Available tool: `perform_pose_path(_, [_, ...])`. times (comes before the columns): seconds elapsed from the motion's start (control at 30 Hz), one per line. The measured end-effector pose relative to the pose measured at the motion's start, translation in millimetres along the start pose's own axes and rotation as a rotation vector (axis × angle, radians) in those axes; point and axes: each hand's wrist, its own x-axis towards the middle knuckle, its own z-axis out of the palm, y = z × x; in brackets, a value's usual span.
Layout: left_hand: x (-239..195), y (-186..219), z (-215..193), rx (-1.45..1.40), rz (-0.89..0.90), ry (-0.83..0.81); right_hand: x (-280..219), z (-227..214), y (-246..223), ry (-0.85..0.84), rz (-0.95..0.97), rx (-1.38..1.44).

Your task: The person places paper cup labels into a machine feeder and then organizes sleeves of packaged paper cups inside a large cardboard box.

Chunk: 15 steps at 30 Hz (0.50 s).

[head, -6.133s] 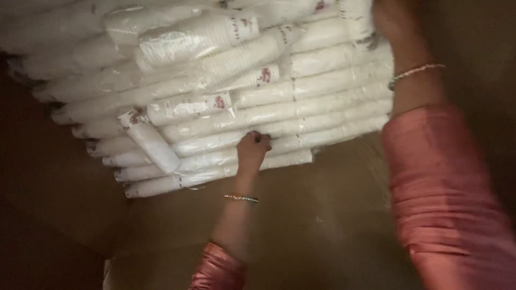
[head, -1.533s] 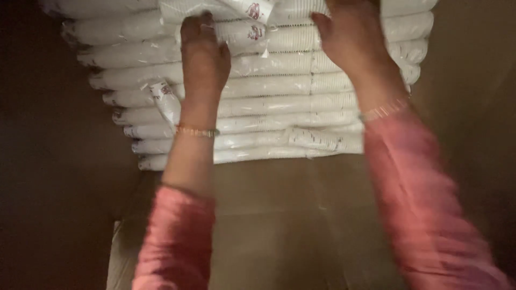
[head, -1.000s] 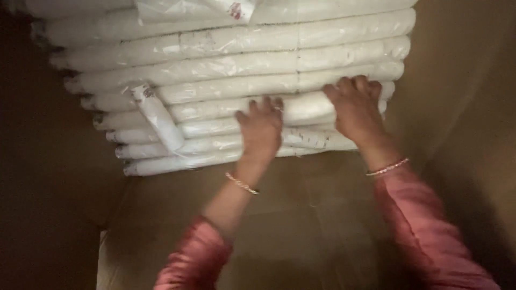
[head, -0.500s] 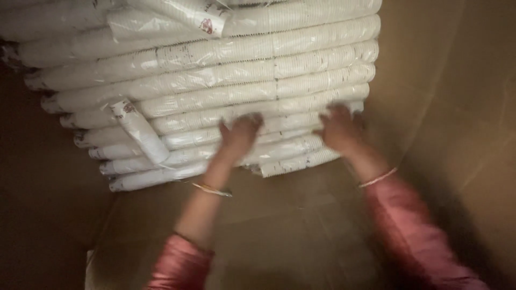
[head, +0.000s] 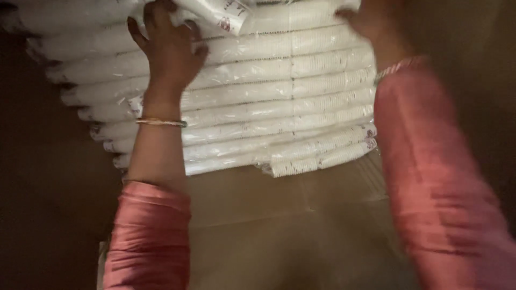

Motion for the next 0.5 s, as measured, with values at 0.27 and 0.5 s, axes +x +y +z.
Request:
perform_pose_path(0.27, [-59, 27, -7, 0.106, -0.024, -0.199, -163, 41, -80, -0.104, -0.129, -0.052])
perform_pose_path(0.5, [-140, 68, 24, 0.201, 0.170, -0.357, -190, 4, -85, -0.289, -0.132, 0.117])
